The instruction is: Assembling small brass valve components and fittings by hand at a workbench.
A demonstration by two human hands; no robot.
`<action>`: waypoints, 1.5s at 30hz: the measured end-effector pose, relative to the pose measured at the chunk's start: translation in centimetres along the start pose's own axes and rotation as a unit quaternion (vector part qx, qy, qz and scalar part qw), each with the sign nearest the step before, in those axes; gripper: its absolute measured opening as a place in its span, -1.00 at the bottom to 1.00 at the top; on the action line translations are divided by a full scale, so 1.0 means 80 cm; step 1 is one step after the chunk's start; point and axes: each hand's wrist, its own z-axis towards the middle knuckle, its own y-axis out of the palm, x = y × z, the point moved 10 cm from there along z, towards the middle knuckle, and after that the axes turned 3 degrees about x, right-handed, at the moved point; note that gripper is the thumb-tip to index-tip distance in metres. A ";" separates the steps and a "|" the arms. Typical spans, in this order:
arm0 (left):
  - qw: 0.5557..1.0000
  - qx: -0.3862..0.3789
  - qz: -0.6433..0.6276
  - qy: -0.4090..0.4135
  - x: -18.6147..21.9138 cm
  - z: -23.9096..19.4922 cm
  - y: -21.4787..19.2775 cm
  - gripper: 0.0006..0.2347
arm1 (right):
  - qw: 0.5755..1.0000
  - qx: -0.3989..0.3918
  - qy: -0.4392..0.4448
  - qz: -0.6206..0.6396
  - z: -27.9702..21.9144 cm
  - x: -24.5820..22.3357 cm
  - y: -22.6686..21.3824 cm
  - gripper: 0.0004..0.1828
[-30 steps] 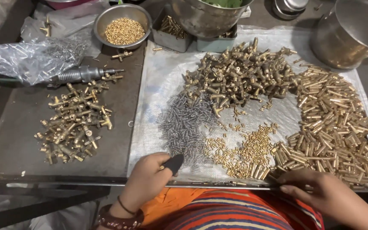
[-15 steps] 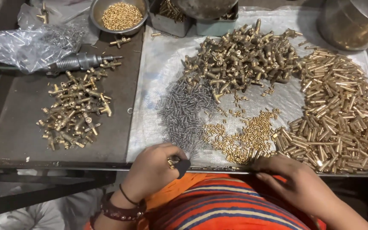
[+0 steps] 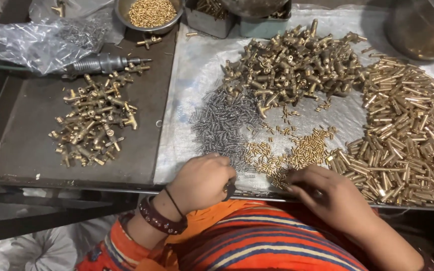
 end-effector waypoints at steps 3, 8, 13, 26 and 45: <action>1.000 0.027 -0.006 0.005 0.000 0.005 -0.010 -0.83 | 0.999 0.000 -0.004 0.043 -0.024 0.020 0.004 -0.79; 0.997 0.081 0.004 0.005 0.000 0.025 -0.028 -0.83 | 0.986 -0.040 -0.113 0.112 -0.017 -0.022 0.025 -0.81; 0.991 0.129 0.017 0.007 -0.008 0.045 -0.037 -0.87 | 0.971 -0.101 -0.202 0.078 0.018 -0.077 0.061 -0.65; 0.980 0.194 -0.027 0.022 -0.017 0.061 -0.057 -0.90 | 0.952 -0.099 -0.285 -0.052 -0.010 -0.056 0.063 -0.61; 0.983 0.184 -0.031 -0.001 -0.020 0.053 -0.047 -0.87 | 0.982 -0.035 -0.067 -0.172 -0.017 0.021 0.044 -0.65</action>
